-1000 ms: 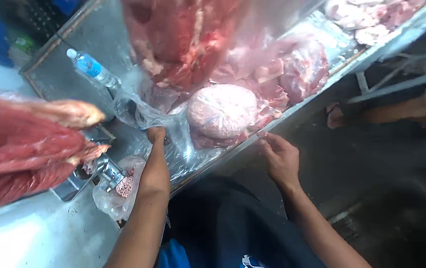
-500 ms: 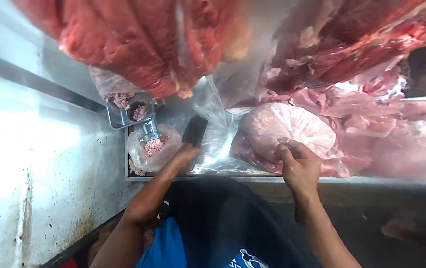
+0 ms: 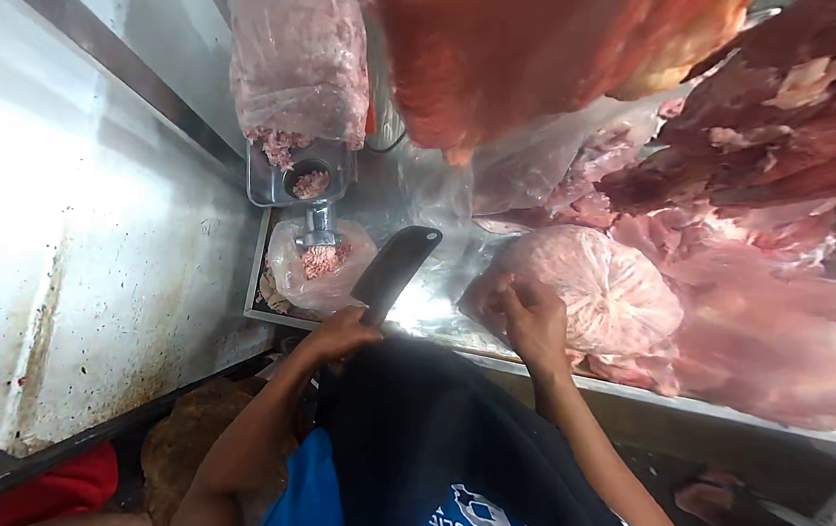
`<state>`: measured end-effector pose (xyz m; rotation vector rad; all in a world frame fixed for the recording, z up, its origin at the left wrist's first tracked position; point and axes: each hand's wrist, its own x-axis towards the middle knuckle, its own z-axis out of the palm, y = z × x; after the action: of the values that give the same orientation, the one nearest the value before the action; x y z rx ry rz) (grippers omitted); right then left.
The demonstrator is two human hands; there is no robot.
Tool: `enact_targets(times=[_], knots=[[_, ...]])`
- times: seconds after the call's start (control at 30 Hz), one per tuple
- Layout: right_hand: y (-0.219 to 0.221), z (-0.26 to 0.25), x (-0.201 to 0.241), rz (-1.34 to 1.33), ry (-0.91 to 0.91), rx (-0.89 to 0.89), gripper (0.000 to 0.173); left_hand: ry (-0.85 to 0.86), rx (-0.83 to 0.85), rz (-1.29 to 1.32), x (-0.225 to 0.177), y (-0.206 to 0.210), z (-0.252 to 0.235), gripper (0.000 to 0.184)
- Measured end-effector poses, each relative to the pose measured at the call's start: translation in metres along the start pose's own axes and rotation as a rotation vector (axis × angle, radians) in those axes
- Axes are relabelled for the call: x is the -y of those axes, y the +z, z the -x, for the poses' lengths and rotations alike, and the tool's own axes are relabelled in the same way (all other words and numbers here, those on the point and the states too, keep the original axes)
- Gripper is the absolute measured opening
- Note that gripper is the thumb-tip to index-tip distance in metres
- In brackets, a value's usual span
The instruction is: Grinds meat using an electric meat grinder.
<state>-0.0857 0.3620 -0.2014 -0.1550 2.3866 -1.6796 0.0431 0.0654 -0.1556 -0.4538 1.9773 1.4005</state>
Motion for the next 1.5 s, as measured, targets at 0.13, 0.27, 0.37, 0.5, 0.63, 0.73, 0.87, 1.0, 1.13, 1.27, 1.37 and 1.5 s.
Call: enact_targets(times=[0.13,0.27,0.37,0.5,0.63,0.73,0.87,1.0,1.13,1.27,1.37,1.5], knots=[[0.017,-0.008,0.015,0.04,0.031,-0.121,0.017,0.057,-0.034,0.084,0.004,-0.02,0.046,0.022],[0.042,-0.024,0.055,0.2,-0.063,-0.044,0.021,0.119,-0.157,0.18,0.019,-0.04,0.088,0.027],[0.076,-0.036,0.105,0.224,-0.231,0.076,0.019,0.251,-0.303,0.281,0.03,-0.055,0.113,0.024],[0.129,-0.052,0.186,0.149,-0.616,0.097,0.011,0.399,-0.521,0.307,0.031,-0.081,0.136,0.019],[0.189,-0.092,0.237,0.307,-0.807,0.134,0.011,0.487,-0.674,0.328,0.035,-0.105,0.141,0.021],[0.222,-0.123,0.225,0.587,-0.531,0.463,0.062,0.51,-0.697,0.337,0.042,-0.113,0.138,0.021],[0.208,-0.068,0.222,0.342,-0.394,0.508,0.055,0.456,-0.677,0.268,0.044,-0.123,0.124,0.023],[0.215,-0.027,0.199,-0.169,-0.095,0.871,0.067,0.502,-0.565,0.141,0.036,-0.129,0.085,0.03],[0.226,-0.002,0.187,-0.377,0.085,0.593,0.036,0.49,-0.469,-0.087,0.006,-0.113,0.046,0.035],[0.214,0.003,0.175,-0.466,0.125,0.342,0.027,0.546,-0.261,-0.24,-0.014,-0.11,0.029,0.05],[0.206,0.004,0.171,-0.557,0.18,0.305,0.023,0.693,-0.105,-0.124,0.0,-0.123,0.027,0.055],[0.211,-0.008,0.161,-0.785,0.223,0.462,0.021,0.566,-0.43,0.101,0.067,-0.149,0.03,0.027]])
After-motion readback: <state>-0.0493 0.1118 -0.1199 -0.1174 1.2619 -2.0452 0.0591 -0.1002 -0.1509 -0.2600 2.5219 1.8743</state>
